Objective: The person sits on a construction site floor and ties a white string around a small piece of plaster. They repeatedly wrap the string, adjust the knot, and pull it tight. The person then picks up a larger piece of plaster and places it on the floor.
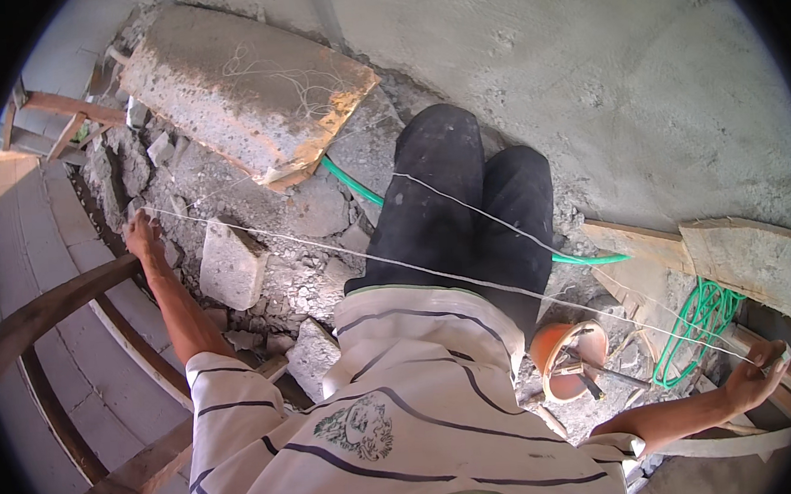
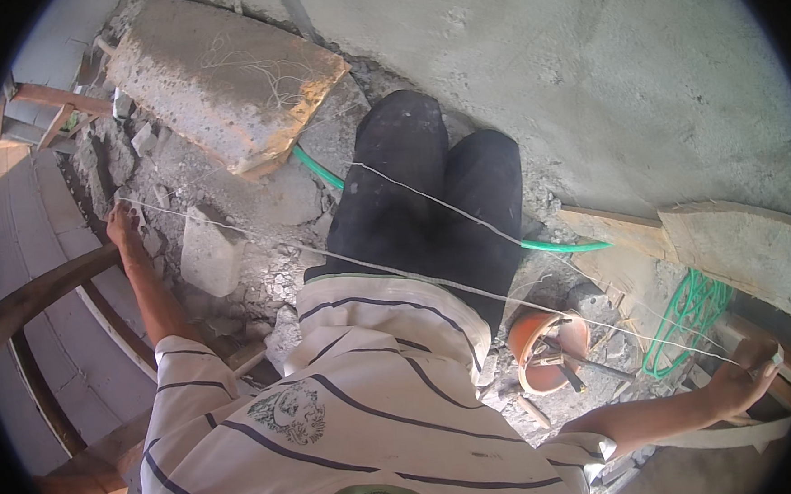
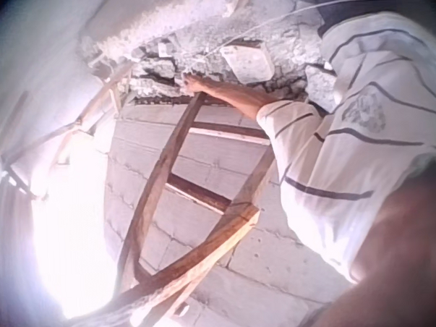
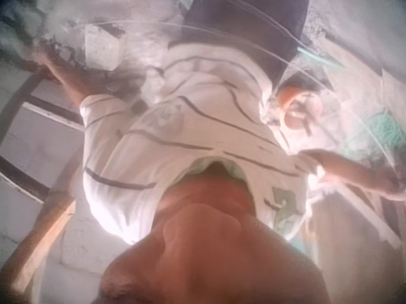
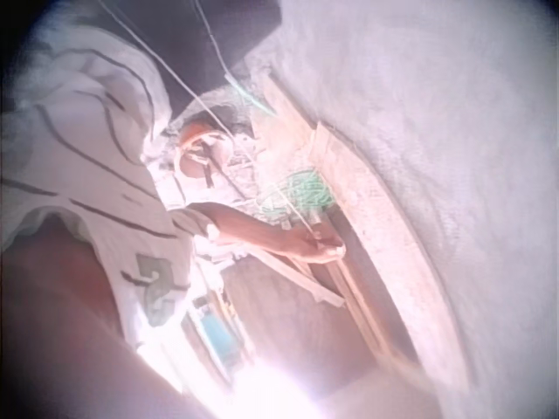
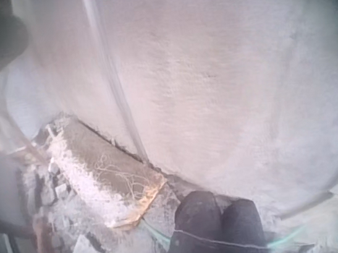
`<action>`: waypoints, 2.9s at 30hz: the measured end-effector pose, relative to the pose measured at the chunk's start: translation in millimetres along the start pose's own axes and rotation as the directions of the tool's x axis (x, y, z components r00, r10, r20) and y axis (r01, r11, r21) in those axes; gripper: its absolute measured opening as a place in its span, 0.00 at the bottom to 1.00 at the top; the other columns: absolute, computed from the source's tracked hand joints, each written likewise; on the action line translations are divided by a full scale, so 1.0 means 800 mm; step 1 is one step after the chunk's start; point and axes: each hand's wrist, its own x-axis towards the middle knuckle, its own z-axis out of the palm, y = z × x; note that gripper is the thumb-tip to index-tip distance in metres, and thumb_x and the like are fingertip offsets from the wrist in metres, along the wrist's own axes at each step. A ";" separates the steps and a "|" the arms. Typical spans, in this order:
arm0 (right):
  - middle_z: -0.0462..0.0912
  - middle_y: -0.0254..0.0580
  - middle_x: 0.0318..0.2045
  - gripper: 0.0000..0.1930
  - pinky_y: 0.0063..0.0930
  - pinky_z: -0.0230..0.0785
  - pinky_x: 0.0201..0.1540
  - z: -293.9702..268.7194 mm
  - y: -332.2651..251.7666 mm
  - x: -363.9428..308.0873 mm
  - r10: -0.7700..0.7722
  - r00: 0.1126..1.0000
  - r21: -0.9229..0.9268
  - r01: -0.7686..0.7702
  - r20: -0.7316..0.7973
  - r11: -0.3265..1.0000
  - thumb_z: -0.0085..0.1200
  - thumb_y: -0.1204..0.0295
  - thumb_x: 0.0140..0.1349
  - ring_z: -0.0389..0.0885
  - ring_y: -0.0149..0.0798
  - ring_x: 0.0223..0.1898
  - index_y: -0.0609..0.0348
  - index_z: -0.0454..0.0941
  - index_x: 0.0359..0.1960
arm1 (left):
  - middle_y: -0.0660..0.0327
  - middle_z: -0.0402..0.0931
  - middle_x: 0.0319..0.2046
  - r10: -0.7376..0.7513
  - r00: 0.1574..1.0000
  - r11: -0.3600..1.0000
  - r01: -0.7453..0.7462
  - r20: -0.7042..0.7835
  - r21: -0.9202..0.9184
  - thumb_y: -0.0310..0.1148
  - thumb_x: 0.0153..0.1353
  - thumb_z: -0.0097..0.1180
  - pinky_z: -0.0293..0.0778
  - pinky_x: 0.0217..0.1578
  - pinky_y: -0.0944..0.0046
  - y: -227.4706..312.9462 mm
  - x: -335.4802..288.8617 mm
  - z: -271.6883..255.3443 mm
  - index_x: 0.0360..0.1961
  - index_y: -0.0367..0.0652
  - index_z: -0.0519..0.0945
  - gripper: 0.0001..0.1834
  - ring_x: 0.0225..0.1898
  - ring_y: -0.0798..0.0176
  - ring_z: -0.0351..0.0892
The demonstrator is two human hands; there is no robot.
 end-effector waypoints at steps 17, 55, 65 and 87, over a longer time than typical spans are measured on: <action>0.62 0.28 0.21 0.12 0.23 0.49 0.28 0.018 -0.022 -0.024 -0.343 0.871 -0.657 0.031 -0.352 0.753 0.55 0.66 0.72 0.57 0.25 0.24 0.61 0.77 0.33 | 0.64 0.80 0.33 -0.050 0.991 0.948 0.087 0.127 -0.307 0.35 0.71 0.57 0.78 0.42 0.61 0.067 -0.036 0.047 0.45 0.41 0.81 0.09 0.39 0.62 0.83; 0.74 0.37 0.28 0.13 0.29 0.62 0.31 0.357 0.162 -0.340 0.395 0.524 -0.061 -0.544 0.755 0.837 0.57 0.63 0.70 0.71 0.29 0.28 0.61 0.74 0.41 | 0.60 0.79 0.41 -0.084 -0.278 0.906 0.378 0.957 0.189 0.30 0.71 0.51 0.69 0.30 0.70 0.232 -0.663 0.481 0.57 0.32 0.75 0.17 0.31 0.71 0.73; 0.69 0.28 0.22 0.10 0.20 0.54 0.23 0.249 0.156 -0.332 0.724 0.385 -0.019 -0.876 0.572 0.481 0.57 0.67 0.70 0.64 0.21 0.20 0.61 0.75 0.39 | 0.56 0.72 0.51 0.044 -0.006 0.934 0.354 0.999 -0.039 0.25 0.71 0.49 0.71 0.36 0.71 0.270 -0.576 0.515 0.68 0.27 0.64 0.26 0.36 0.71 0.70; 0.81 0.39 0.37 0.17 0.25 0.74 0.40 0.236 0.128 -0.207 0.567 0.819 -0.150 -0.552 0.087 0.820 0.50 0.69 0.76 0.82 0.30 0.36 0.64 0.73 0.60 | 0.58 0.81 0.31 0.172 -0.370 0.981 0.145 0.913 -0.126 0.28 0.73 0.46 0.52 0.18 0.77 0.336 -0.588 0.434 0.51 0.32 0.79 0.14 0.16 0.79 0.57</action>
